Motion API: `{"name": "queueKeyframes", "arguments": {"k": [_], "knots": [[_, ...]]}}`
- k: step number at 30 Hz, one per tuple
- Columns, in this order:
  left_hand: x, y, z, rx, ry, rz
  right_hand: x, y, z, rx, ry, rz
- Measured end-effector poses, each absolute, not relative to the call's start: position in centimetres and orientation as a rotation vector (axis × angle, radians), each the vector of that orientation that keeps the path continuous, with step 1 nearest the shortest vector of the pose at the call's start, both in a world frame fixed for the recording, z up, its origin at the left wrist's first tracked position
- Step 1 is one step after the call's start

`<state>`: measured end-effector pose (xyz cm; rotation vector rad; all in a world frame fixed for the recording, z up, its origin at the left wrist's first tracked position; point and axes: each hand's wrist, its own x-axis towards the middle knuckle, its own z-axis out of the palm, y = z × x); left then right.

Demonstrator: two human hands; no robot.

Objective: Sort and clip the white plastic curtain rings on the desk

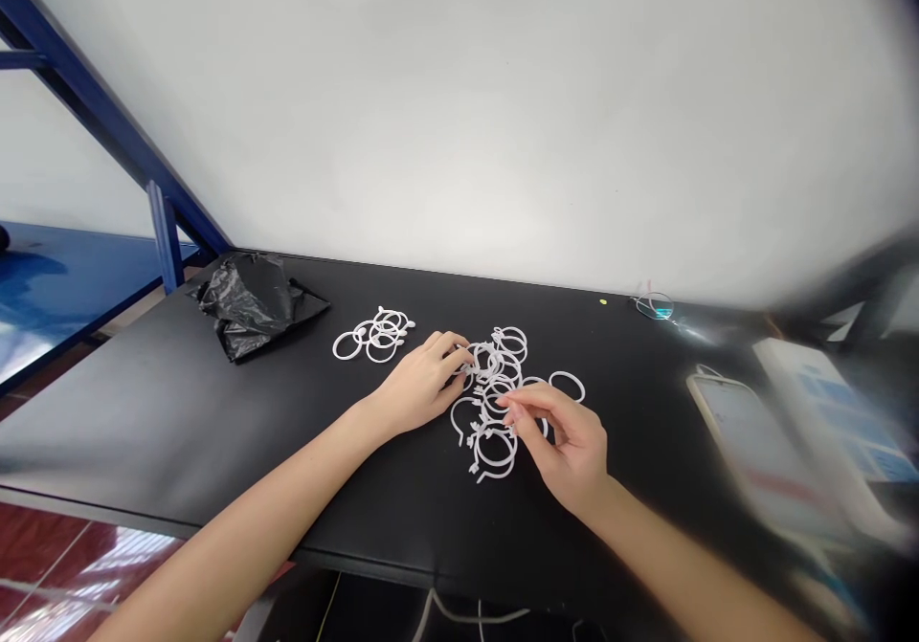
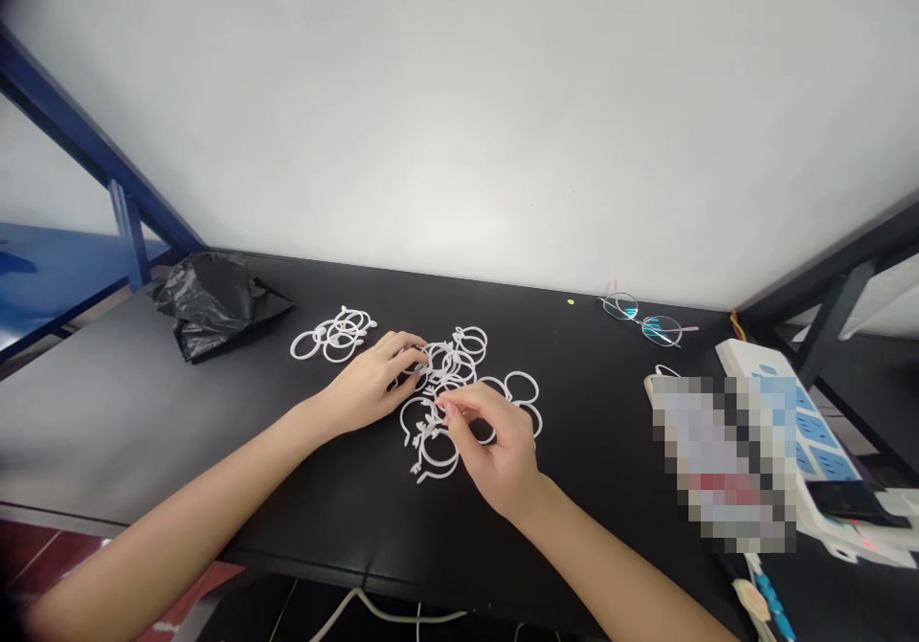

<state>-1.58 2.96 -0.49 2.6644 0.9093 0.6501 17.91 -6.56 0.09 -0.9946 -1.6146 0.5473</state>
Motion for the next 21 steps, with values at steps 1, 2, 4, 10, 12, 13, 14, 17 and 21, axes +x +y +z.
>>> {"name": "queueKeyframes", "arguments": {"k": [1, 2, 4, 10, 12, 13, 14, 17, 21], "knots": [[-1.6, 3.0, -0.5, 2.665, 0.908, 0.657, 17.9, -6.6, 0.1, -0.993, -1.615, 0.547], [-1.5, 3.0, -0.5, 2.663, 0.907, 0.664, 17.9, -6.6, 0.1, -0.989, -1.615, 0.547], [-1.5, 2.9, -0.5, 2.646, 0.903, 0.683, 18.0, -6.6, 0.0, -0.987, -1.611, 0.549], [-1.4, 2.6, 0.1, 2.301, 0.862, 0.896, 18.0, -6.4, 0.0, -0.979, -1.612, 0.549], [-1.2, 2.6, 0.3, 2.14, 0.866, 0.952, 17.9, -6.4, 0.0, -0.976, -1.612, 0.542], [-1.2, 2.6, 0.3, 2.06, 0.881, 0.966, 17.9, -6.4, 0.1, -0.973, -1.612, 0.539], [-1.1, 2.6, 0.3, 1.972, 0.898, 0.972, 17.9, -6.4, 0.1, -0.971, -1.614, 0.537], [-1.0, 2.7, 0.3, 1.652, 0.888, 0.963, 17.9, -6.5, 0.1, -0.978, -1.608, 0.509], [-0.9, 2.5, 0.5, 1.36, 0.805, 0.888, 17.9, -6.4, 0.0, -1.023, -1.569, 0.432]]}}
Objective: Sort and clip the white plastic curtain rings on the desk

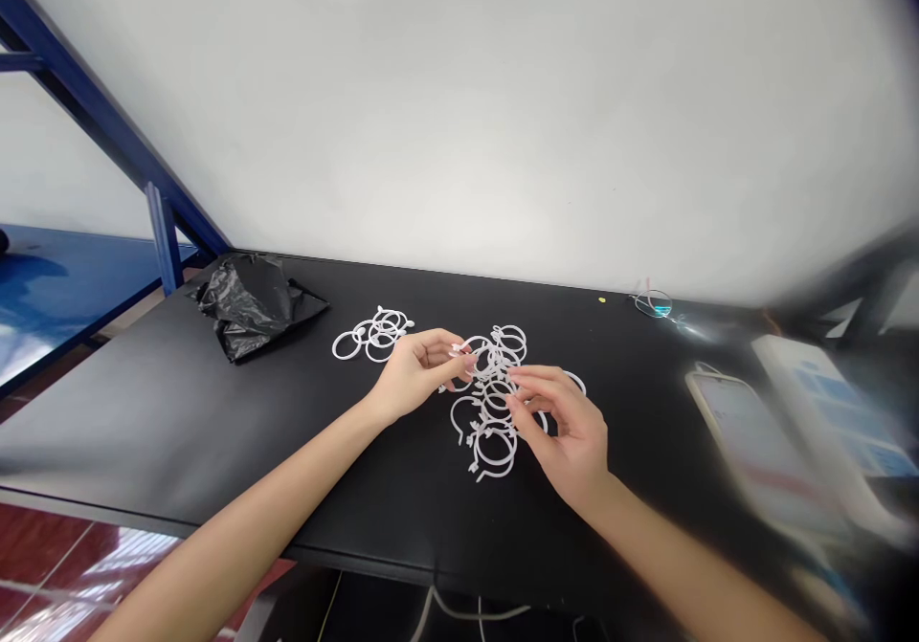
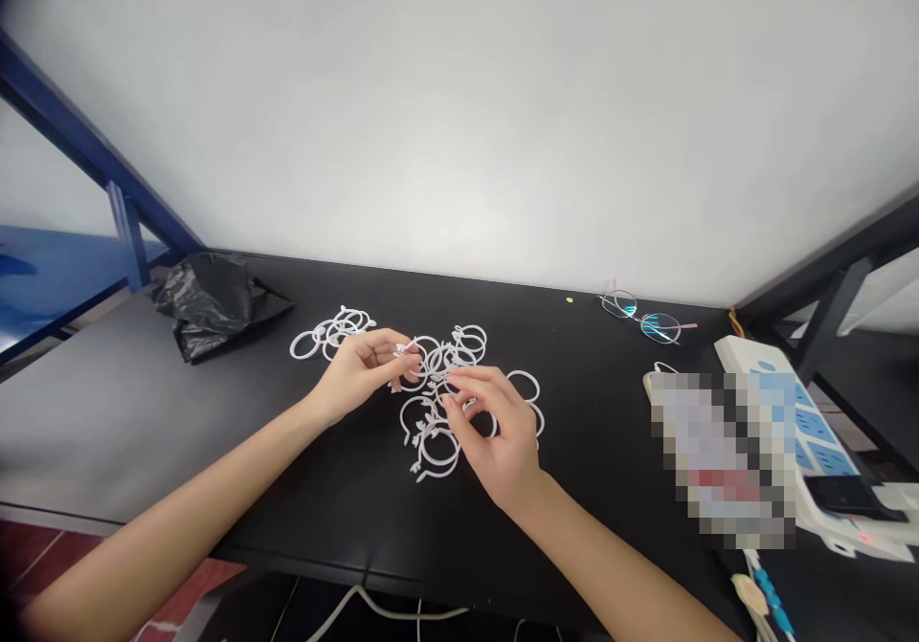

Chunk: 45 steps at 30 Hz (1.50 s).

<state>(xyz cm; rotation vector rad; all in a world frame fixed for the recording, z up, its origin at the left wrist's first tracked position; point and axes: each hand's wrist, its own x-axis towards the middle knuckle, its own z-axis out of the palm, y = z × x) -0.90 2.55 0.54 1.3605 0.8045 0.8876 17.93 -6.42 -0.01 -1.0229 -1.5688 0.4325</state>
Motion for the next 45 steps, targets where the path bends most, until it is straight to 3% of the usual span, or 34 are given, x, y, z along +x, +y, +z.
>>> {"name": "queueKeyframes", "arguments": {"k": [9, 20, 25, 35, 45], "knots": [[-0.4, 0.9, 1.7, 1.198, 0.64, 0.734, 17.7, -5.9, 0.3, -1.079, -1.727, 0.332], [-0.4, 0.9, 1.5, 1.528, 0.604, 0.764, 17.3, -6.3, 0.3, -0.999, -1.628, 0.498], [-0.4, 0.5, 1.8, 1.7, 0.595, 0.707, 17.3, -6.3, 0.6, -0.973, -1.615, 0.731], [-0.6, 0.9, 1.5, 1.84, 0.692, 0.87, 17.9, -6.6, 0.1, -1.05, -1.414, 0.674], [-1.0, 1.2, 1.9, 1.961, 0.662, 0.824, 17.8, -6.2, 0.7, -1.099, -1.331, 0.844]]}}
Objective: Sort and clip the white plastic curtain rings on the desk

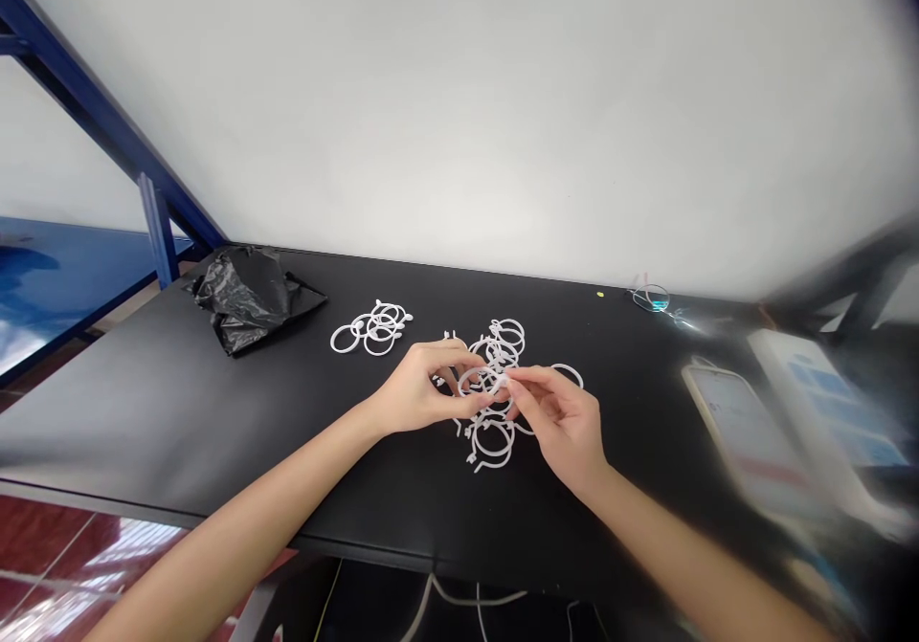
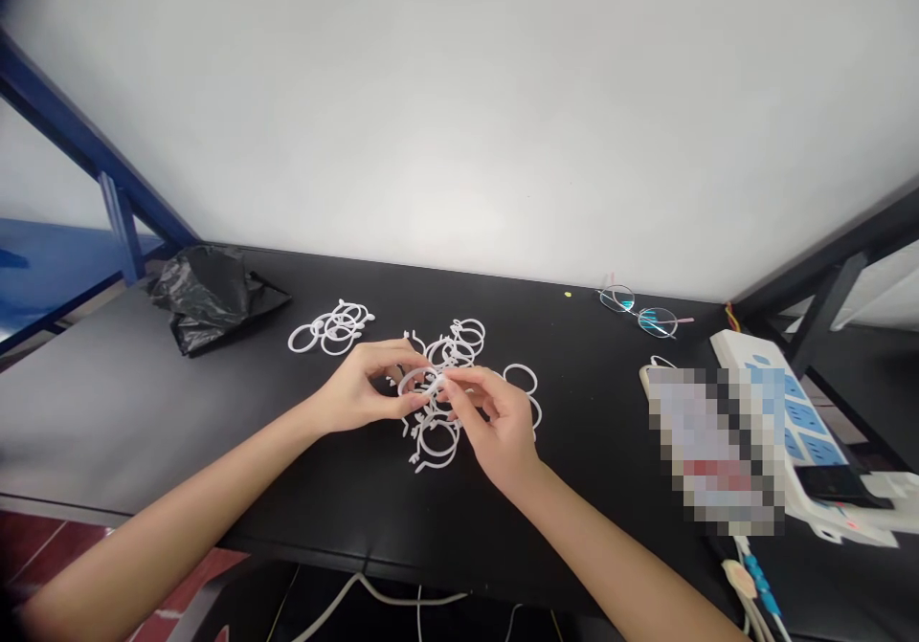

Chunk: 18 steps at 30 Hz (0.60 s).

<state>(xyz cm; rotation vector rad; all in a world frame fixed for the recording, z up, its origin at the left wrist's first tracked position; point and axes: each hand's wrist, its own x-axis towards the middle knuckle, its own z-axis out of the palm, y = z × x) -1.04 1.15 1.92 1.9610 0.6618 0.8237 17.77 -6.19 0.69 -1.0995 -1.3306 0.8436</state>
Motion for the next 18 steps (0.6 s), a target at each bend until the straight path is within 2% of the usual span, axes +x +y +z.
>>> {"name": "queueKeyframes", "arguments": {"k": [12, 15, 18], "knots": [[-1.2, 1.3, 1.9, 1.879, 0.571, 0.781, 18.2, -5.5, 1.1, -1.023, -1.222, 1.07], [-1.9, 2.0, 2.1, 2.1, 0.708, 0.823, 18.3, -5.4, 1.2, -1.055, -1.183, 1.045], [-3.5, 3.5, 2.2, 2.469, 1.07, 0.821, 18.4, -5.2, 1.3, -1.095, -1.163, 0.998]]}}
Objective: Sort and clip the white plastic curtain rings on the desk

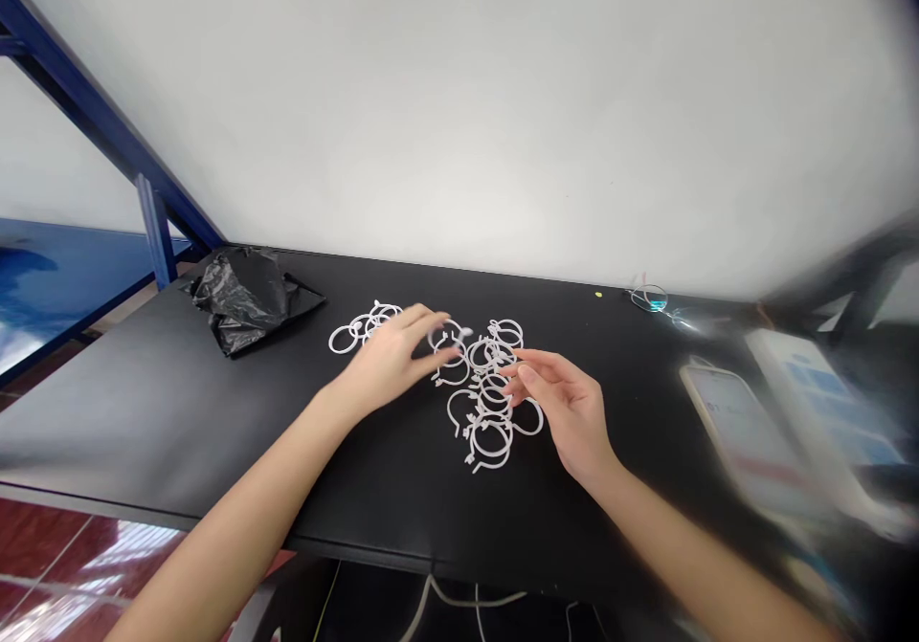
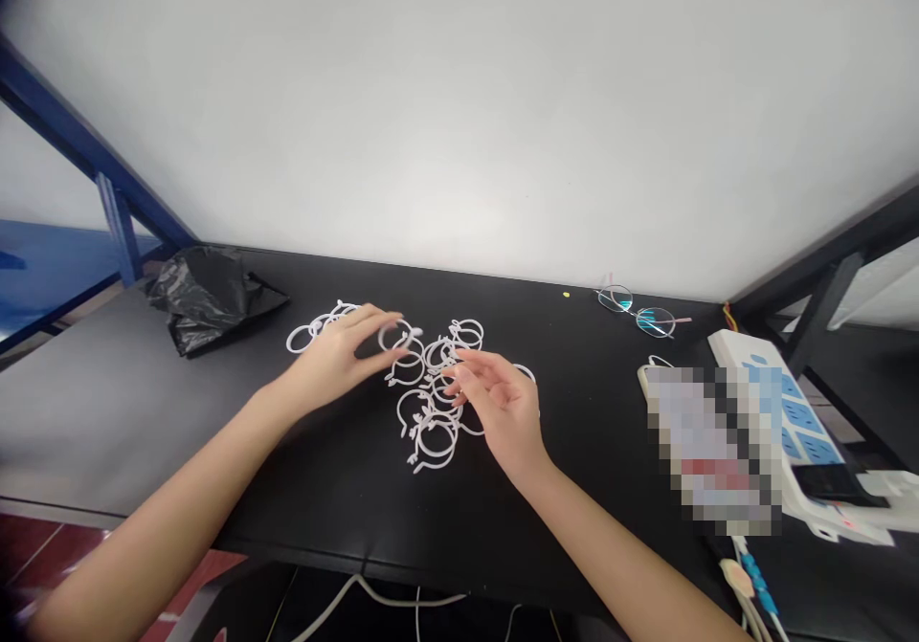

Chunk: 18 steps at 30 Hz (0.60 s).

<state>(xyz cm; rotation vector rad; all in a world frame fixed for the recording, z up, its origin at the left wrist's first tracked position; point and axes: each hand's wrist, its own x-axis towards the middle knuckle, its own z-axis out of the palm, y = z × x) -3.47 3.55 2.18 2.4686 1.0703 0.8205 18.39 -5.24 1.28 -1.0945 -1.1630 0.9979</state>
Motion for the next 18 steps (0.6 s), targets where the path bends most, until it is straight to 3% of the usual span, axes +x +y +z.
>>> {"name": "queueKeyframes", "arguments": {"k": [3, 8, 18], "knots": [[-5.3, 5.2, 1.9, 2.66, 1.496, 0.676, 18.5, -5.2, 1.3, -1.128, -1.141, 0.939], [-7.1, 6.7, 1.3, 2.618, 1.833, 0.599, 18.6, -5.2, 1.1, -1.136, -1.132, 0.921], [-7.7, 6.9, 0.7, 2.42, 1.929, 0.367, 18.7, -5.1, 1.1, -1.142, -1.113, 0.943]]}}
